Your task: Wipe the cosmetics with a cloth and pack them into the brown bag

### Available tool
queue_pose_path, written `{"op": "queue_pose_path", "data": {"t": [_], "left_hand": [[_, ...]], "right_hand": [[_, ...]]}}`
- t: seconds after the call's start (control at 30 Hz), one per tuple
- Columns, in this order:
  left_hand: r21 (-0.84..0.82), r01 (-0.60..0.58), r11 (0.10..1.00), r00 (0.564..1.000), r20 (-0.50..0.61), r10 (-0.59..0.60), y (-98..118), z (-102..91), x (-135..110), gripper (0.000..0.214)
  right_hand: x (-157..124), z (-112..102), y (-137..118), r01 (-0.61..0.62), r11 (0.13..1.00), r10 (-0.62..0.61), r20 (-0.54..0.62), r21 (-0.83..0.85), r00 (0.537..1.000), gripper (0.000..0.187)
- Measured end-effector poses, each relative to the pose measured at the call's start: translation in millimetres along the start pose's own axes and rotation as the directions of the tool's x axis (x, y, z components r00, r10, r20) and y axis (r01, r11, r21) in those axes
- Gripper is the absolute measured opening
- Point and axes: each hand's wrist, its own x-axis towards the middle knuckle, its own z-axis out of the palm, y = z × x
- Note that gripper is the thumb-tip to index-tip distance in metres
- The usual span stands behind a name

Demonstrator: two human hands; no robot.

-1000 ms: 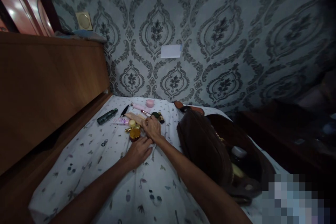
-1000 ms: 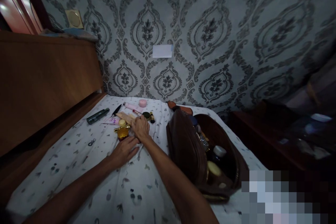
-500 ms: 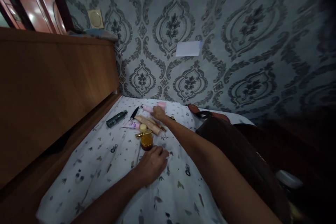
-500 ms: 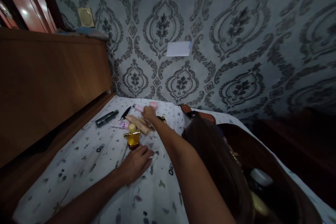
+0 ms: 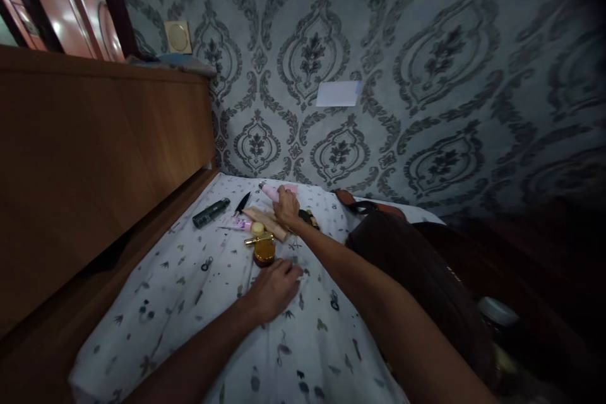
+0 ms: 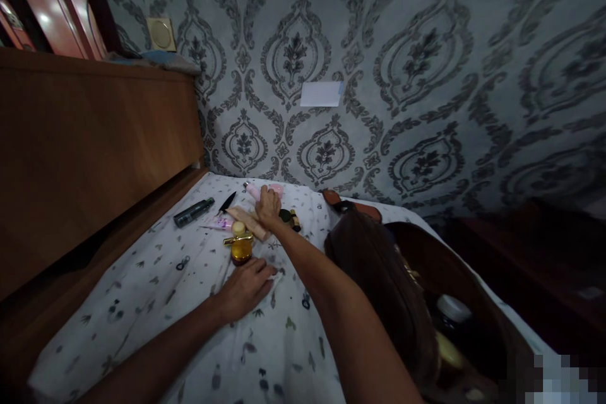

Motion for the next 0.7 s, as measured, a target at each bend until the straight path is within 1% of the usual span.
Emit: {"op": "queue_pose_path", "data": {"t": [0.07,0.13,0.2,0.27,0.33,0.4,0.43,0.47,0.5,0.53,0.57,0.63,0.7], "left_hand": [[-0.106,-0.01,0.994,0.997,-0.08,0.001,-5,2.2,0,0.016],[-0.258,-0.007,0.966,0.984,-0.175,-0.039,-10,3.1,0,0.017],[-0.404,0.009,0.915,0.964,-0.24,-0.115,-12,0.8,2,0.016],[-0.5,0.04,0.865,0.942,-0.27,-0.2,-12,-5.4,3,0.014],[-0.564,0.085,0.821,0.909,-0.293,-0.295,-10,-14.3,4,0.015],[-0.624,0.125,0.771,0.864,-0.314,-0.394,-7,-23.6,4,0.018],[-0.65,0.139,0.747,0.841,-0.32,-0.436,-6,-27.6,4,0.02],[-0.671,0.15,0.726,0.823,-0.323,-0.468,-5,-30.8,4,0.022],[-0.683,0.156,0.714,0.811,-0.324,-0.488,-3,-33.1,4,0.025],[-0.686,0.155,0.711,0.81,-0.324,-0.49,-2,-34.4,4,0.027],[-0.681,0.147,0.717,0.819,-0.322,-0.474,0,-34.8,3,0.029],[-0.654,0.106,0.749,0.863,-0.314,-0.396,4,-34.0,2,0.031],[-0.606,0.056,0.794,0.914,-0.29,-0.285,7,-32.7,1,0.031]], "right_hand": [[-14,-9,-2,-0.044,0.992,0.047,-0.03,0.116,0.998,0.037],[-33,-18,0,-0.084,0.965,0.095,-0.033,0.25,0.995,0.034],[-59,-25,6,-0.121,0.91,0.138,-0.016,0.396,0.99,0.03],[-91,-33,15,-0.159,0.827,0.177,0.019,0.539,0.984,0.03],[-127,-42,25,-0.202,0.732,0.2,0.077,0.651,0.977,0.037],[-163,-54,34,-0.258,0.617,0.193,0.175,0.743,0.965,0.042],[-178,-60,39,-0.306,0.522,0.168,0.255,0.796,0.952,0.043],[-192,-66,42,-0.379,0.382,0.113,0.365,0.843,0.924,0.044],[-204,-71,46,-0.432,0.311,0.071,0.433,0.846,0.899,0.045],[-214,-76,49,-0.489,0.241,0.021,0.499,0.838,0.866,0.046],[-221,-79,51,-0.539,0.19,-0.024,0.553,0.82,0.833,0.046],[-230,-84,56,-0.611,0.125,-0.089,0.622,0.782,0.778,0.045],[-233,-87,61,-0.663,0.077,-0.145,0.666,0.745,0.731,0.043]]}}
